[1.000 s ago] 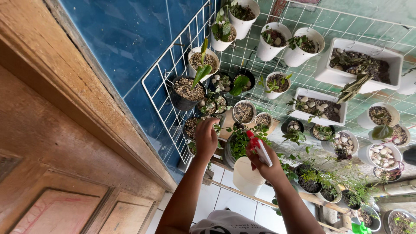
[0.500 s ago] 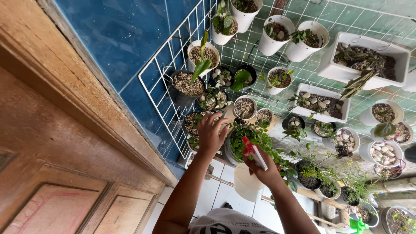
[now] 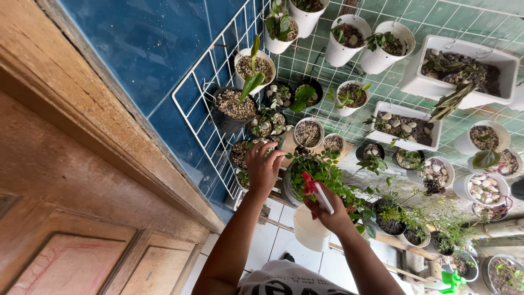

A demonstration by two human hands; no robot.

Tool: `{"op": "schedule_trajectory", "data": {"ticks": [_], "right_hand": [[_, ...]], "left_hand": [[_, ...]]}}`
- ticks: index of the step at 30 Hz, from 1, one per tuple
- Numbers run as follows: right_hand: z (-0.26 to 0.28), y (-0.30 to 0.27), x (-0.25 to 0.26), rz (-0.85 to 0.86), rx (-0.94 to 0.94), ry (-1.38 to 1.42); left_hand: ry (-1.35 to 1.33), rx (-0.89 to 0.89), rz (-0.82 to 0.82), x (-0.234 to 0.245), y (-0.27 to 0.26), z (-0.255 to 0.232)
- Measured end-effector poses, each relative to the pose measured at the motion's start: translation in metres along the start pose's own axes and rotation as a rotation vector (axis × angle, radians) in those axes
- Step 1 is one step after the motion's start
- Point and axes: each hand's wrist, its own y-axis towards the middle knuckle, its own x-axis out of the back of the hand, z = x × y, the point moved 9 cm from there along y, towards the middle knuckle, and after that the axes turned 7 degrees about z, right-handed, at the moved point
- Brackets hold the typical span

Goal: The person uses a white spray bottle to mist a variety of potted plants arranged on a wall-mounted wire grid and a lower shelf. They systematically move from one plant to the next, spraying the leaves and soil of each pot.

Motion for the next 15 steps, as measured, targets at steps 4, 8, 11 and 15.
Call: {"op": "schedule_trajectory", "data": {"ticks": [4,8,11,15], "right_hand": [[0.003,0.002,-0.003,0.002,-0.012,-0.018],[-0.003,0.002,-0.005,0.009,-0.042,-0.033],[-0.005,0.003,-0.008,0.024,-0.016,-0.012],[-0.010,0.003,-0.013,0.036,-0.016,-0.007]], "left_hand": [[0.002,-0.008,0.028,0.000,0.001,-0.004],[-0.066,-0.024,0.054,0.002,0.003,-0.010],[-0.102,-0.063,0.000,0.009,0.001,-0.010],[-0.197,0.015,-0.126,0.023,-0.008,0.021]]}}
